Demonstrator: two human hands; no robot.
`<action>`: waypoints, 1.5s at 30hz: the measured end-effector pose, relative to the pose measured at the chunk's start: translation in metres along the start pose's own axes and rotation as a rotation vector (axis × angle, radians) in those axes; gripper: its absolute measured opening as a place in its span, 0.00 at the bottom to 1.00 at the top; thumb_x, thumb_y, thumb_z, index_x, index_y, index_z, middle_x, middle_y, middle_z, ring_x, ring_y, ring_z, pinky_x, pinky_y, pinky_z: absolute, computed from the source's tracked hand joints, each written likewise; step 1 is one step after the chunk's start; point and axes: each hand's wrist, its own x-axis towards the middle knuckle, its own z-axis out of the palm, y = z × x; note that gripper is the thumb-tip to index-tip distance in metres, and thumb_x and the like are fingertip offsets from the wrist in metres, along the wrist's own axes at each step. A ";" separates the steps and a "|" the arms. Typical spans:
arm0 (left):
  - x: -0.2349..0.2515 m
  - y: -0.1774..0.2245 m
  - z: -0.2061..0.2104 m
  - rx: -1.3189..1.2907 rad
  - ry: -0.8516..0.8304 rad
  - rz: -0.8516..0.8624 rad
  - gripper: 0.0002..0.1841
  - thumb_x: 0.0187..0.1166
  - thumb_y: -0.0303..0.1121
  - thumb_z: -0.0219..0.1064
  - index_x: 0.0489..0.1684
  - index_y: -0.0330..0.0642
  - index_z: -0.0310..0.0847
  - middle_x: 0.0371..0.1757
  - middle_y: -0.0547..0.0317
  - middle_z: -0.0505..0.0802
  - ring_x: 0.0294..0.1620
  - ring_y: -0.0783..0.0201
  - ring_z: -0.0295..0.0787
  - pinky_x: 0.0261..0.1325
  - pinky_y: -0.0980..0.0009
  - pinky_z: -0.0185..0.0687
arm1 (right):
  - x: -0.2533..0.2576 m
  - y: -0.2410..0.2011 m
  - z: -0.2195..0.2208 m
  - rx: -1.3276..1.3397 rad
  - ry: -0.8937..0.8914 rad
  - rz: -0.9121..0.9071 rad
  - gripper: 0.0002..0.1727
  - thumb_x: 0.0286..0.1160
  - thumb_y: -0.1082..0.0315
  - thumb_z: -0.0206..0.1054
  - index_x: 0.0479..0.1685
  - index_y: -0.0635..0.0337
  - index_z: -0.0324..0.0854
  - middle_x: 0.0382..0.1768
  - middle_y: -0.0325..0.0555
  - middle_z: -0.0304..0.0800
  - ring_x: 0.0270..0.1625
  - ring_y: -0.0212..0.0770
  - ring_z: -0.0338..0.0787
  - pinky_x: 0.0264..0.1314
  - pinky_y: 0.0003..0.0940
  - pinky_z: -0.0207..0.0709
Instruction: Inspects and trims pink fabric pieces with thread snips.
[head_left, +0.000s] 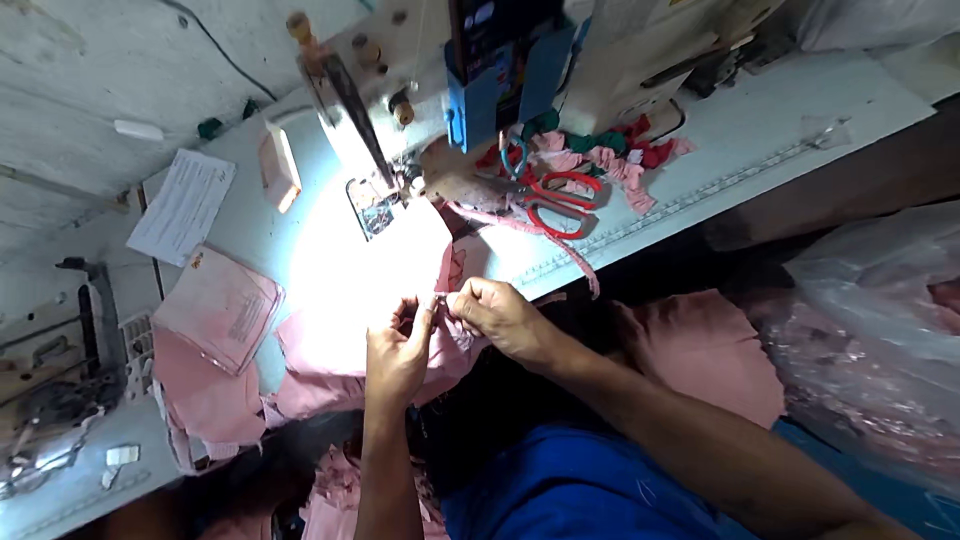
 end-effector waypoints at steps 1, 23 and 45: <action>0.001 0.000 0.001 -0.004 0.001 -0.003 0.07 0.85 0.31 0.66 0.39 0.37 0.87 0.31 0.61 0.91 0.29 0.70 0.88 0.35 0.74 0.86 | 0.001 0.001 0.000 -0.010 0.005 -0.001 0.13 0.83 0.61 0.65 0.30 0.56 0.78 0.20 0.34 0.78 0.23 0.26 0.77 0.29 0.23 0.71; -0.008 -0.005 0.006 0.073 0.134 0.053 0.06 0.76 0.32 0.68 0.34 0.40 0.87 0.26 0.63 0.91 0.24 0.71 0.88 0.27 0.75 0.85 | 0.007 -0.003 0.014 -0.393 0.220 -0.197 0.14 0.72 0.52 0.68 0.37 0.53 0.86 0.24 0.37 0.82 0.29 0.33 0.82 0.32 0.37 0.74; -0.017 -0.025 -0.026 0.518 0.162 0.085 0.20 0.84 0.51 0.61 0.49 0.42 0.85 0.37 0.65 0.91 0.40 0.71 0.88 0.49 0.66 0.84 | 0.005 -0.003 0.019 -0.591 0.021 -0.290 0.17 0.73 0.50 0.69 0.46 0.53 0.89 0.42 0.45 0.88 0.44 0.42 0.89 0.42 0.45 0.81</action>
